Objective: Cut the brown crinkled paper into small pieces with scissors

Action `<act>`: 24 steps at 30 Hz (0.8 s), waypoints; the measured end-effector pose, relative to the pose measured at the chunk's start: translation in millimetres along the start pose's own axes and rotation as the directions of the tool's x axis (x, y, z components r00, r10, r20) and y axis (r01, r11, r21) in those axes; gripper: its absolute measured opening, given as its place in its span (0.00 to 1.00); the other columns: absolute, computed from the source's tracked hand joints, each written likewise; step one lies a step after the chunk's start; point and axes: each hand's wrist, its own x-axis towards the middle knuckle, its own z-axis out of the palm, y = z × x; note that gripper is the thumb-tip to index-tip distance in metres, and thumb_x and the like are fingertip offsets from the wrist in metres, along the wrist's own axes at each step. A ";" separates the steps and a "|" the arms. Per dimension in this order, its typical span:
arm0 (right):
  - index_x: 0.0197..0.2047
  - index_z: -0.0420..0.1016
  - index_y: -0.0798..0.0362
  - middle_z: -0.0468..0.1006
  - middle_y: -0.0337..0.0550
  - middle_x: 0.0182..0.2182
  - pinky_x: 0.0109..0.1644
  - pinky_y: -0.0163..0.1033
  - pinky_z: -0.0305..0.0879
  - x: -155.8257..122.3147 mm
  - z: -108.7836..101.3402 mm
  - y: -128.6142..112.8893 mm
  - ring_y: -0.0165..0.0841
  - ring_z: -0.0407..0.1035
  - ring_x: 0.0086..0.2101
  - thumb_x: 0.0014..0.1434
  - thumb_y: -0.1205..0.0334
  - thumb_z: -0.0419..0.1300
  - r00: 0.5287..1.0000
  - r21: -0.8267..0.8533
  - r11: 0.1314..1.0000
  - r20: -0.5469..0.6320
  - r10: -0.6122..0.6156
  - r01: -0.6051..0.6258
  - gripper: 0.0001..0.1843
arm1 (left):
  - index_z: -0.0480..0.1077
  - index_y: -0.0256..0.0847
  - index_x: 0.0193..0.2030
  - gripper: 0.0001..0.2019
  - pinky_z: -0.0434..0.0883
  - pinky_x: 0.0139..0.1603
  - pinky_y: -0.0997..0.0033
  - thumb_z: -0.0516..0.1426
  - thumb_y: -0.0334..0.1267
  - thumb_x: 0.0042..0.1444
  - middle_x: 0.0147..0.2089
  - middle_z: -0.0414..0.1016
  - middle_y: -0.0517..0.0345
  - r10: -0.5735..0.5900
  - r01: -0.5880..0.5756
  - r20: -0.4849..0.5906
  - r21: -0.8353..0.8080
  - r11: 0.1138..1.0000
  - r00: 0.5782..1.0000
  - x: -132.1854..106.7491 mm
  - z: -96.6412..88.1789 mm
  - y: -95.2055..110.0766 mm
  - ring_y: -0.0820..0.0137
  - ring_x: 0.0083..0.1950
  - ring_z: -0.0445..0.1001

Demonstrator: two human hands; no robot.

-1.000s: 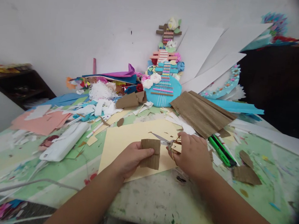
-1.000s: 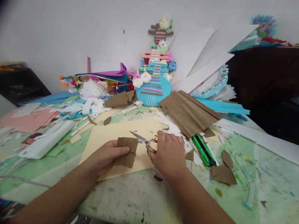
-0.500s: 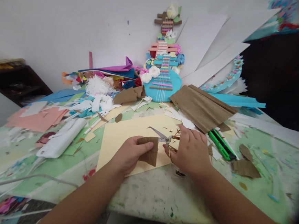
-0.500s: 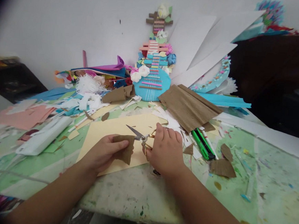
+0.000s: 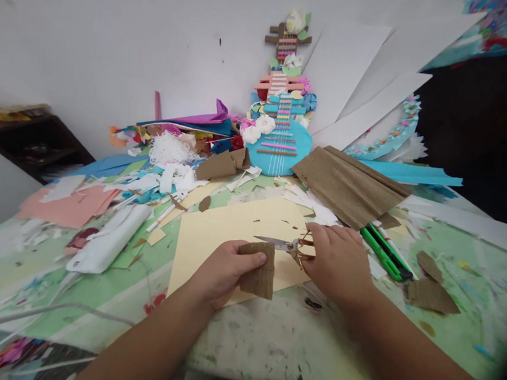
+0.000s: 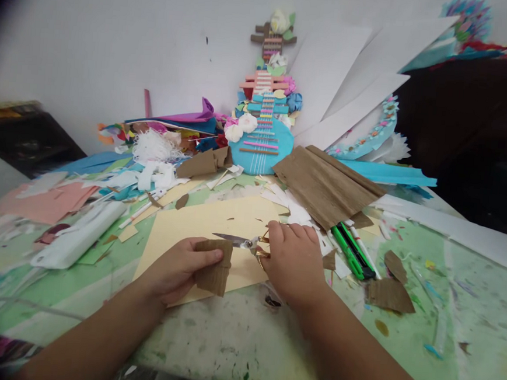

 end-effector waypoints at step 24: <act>0.44 0.62 0.62 0.71 0.53 0.35 0.40 0.43 0.50 -2.6 -4.3 -6.0 0.42 0.63 0.36 0.44 0.42 0.52 0.999 0.043 0.999 -0.037 0.023 -0.022 0.33 | 0.70 0.33 0.29 0.09 0.64 0.30 0.71 0.60 0.33 0.38 0.25 0.73 0.55 -0.040 0.045 0.097 -0.046 0.998 0.994 -6.2 -4.6 5.0 0.71 0.26 0.70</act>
